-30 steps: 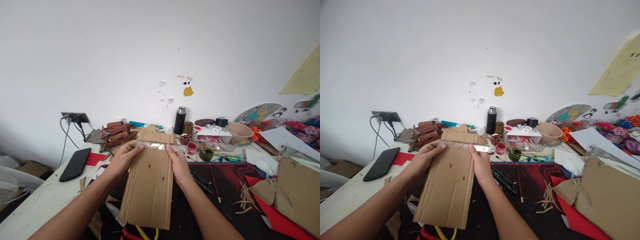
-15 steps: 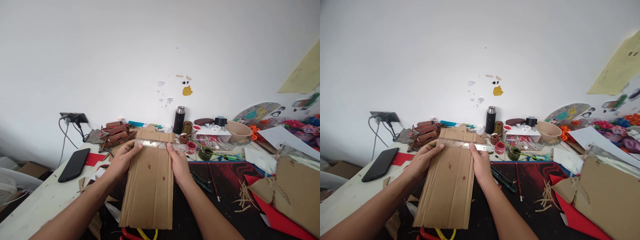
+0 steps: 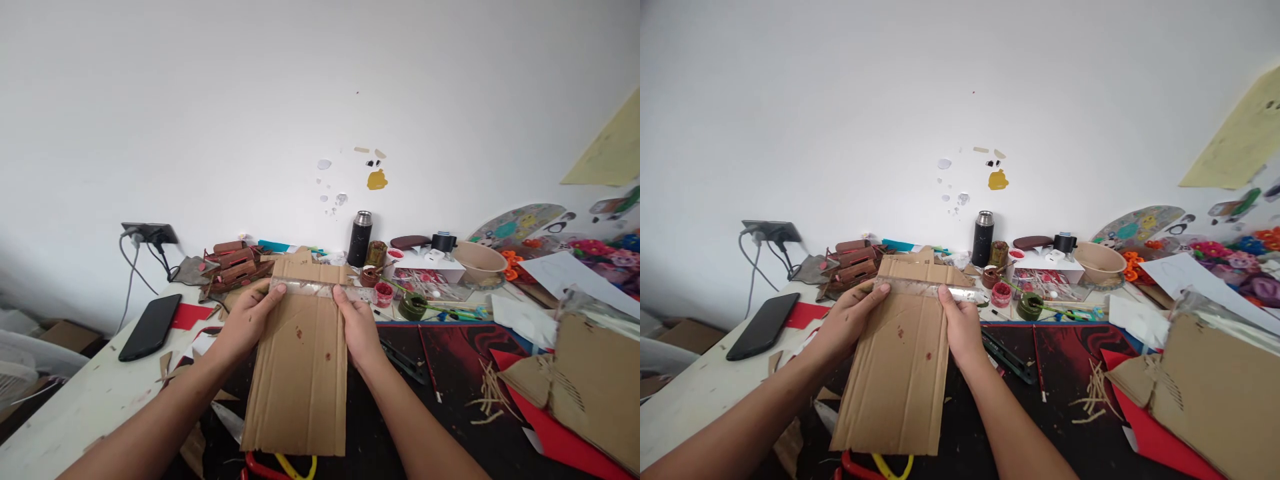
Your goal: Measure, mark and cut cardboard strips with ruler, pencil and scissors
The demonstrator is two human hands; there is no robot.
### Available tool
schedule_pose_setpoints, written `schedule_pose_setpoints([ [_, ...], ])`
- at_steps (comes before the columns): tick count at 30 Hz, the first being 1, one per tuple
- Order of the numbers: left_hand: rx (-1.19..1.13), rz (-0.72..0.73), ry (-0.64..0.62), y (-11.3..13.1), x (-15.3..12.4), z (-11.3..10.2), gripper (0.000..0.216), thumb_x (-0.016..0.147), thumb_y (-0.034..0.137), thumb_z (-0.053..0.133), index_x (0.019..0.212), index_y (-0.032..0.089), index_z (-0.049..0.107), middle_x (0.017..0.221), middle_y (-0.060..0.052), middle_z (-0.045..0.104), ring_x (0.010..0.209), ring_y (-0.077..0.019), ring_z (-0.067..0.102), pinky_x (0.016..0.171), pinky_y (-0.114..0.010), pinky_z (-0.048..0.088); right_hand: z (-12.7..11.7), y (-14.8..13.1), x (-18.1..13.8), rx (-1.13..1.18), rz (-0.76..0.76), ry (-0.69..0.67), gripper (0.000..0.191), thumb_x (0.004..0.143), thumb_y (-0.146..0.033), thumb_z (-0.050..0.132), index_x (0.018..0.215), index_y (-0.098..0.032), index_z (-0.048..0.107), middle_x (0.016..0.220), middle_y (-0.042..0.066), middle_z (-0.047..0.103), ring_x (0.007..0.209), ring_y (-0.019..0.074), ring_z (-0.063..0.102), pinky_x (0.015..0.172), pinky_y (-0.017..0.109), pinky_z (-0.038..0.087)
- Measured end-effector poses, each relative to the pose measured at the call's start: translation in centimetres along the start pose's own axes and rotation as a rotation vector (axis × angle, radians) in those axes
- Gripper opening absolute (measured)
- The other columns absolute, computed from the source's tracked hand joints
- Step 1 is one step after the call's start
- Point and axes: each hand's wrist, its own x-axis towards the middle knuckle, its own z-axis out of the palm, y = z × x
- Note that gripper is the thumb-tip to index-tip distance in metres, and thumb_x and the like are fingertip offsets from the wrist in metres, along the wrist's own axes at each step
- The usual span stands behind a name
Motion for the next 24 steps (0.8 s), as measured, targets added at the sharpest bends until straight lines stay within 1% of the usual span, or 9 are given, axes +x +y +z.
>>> schedule_pose_setpoints([
  [6,0.023,-0.020,-0.019,-0.1,-0.1,-0.2,0.069,0.077,0.076,0.088,0.115,0.020,0.078,0.093,-0.007,0.083,0.076,-0.0284,0.077,0.068,-0.034,0.060,-0.2,0.1,0.1,-0.027,-0.007,0.008,0.070,0.062,-0.089,0.089,0.080,-0.022,0.086,0.084,0.011,0.086,0.101,0.0434,0.081,0.094,0.053,0.063],
  [11,0.039,-0.034,-0.026,-0.6,0.0,-0.4,0.068,0.079,0.078,0.086,0.113,0.020,0.077,0.090,-0.007,0.082,0.072,-0.0273,0.075,0.066,-0.034,0.060,-0.2,0.3,0.1,-0.025,-0.014,-0.014,0.068,0.065,-0.088,0.088,0.081,-0.022,0.086,0.086,0.011,0.087,0.099,0.0424,0.082,0.093,0.053,0.063],
  [14,0.049,-0.038,-0.014,-0.8,0.2,-0.5,0.066,0.079,0.078,0.085,0.110,0.020,0.078,0.085,-0.007,0.080,0.072,-0.0282,0.075,0.064,-0.033,0.058,-0.2,0.2,0.1,-0.027,-0.013,-0.014,0.067,0.065,-0.088,0.088,0.080,-0.022,0.086,0.089,0.012,0.087,0.103,0.0428,0.082,0.099,0.054,0.062],
  [16,0.053,-0.041,-0.004,-1.0,0.2,-0.6,0.065,0.079,0.078,0.085,0.105,0.019,0.078,0.079,-0.006,0.078,0.071,-0.0286,0.075,0.063,-0.034,0.057,-0.1,0.1,0.0,-0.029,-0.023,-0.012,0.066,0.066,-0.086,0.089,0.082,-0.022,0.086,0.090,0.011,0.088,0.109,0.0430,0.081,0.103,0.054,0.061],
  [20,0.061,-0.045,0.004,-1.2,0.3,-0.8,0.062,0.078,0.077,0.086,0.100,0.020,0.079,0.072,-0.005,0.075,0.069,-0.0283,0.073,0.062,-0.034,0.056,-0.1,-0.1,0.0,-0.025,-0.038,-0.006,0.065,0.066,-0.085,0.090,0.087,-0.023,0.087,0.087,0.010,0.087,0.121,0.0436,0.077,0.107,0.054,0.059],
  [22,0.064,-0.043,0.006,-1.2,0.3,-0.9,0.060,0.078,0.076,0.087,0.098,0.021,0.079,0.072,-0.005,0.075,0.070,-0.0284,0.073,0.062,-0.034,0.056,-0.1,0.0,0.0,-0.028,-0.027,-0.007,0.065,0.066,-0.086,0.090,0.085,-0.023,0.087,0.085,0.010,0.087,0.120,0.0443,0.078,0.107,0.055,0.059],
  [24,0.067,-0.044,0.008,-1.3,0.4,-0.9,0.059,0.077,0.076,0.087,0.097,0.021,0.079,0.072,-0.004,0.075,0.070,-0.0285,0.073,0.061,-0.034,0.056,-0.1,0.0,0.0,-0.031,-0.011,-0.007,0.066,0.065,-0.087,0.089,0.083,-0.023,0.087,0.085,0.011,0.087,0.115,0.0449,0.079,0.104,0.056,0.060],
])
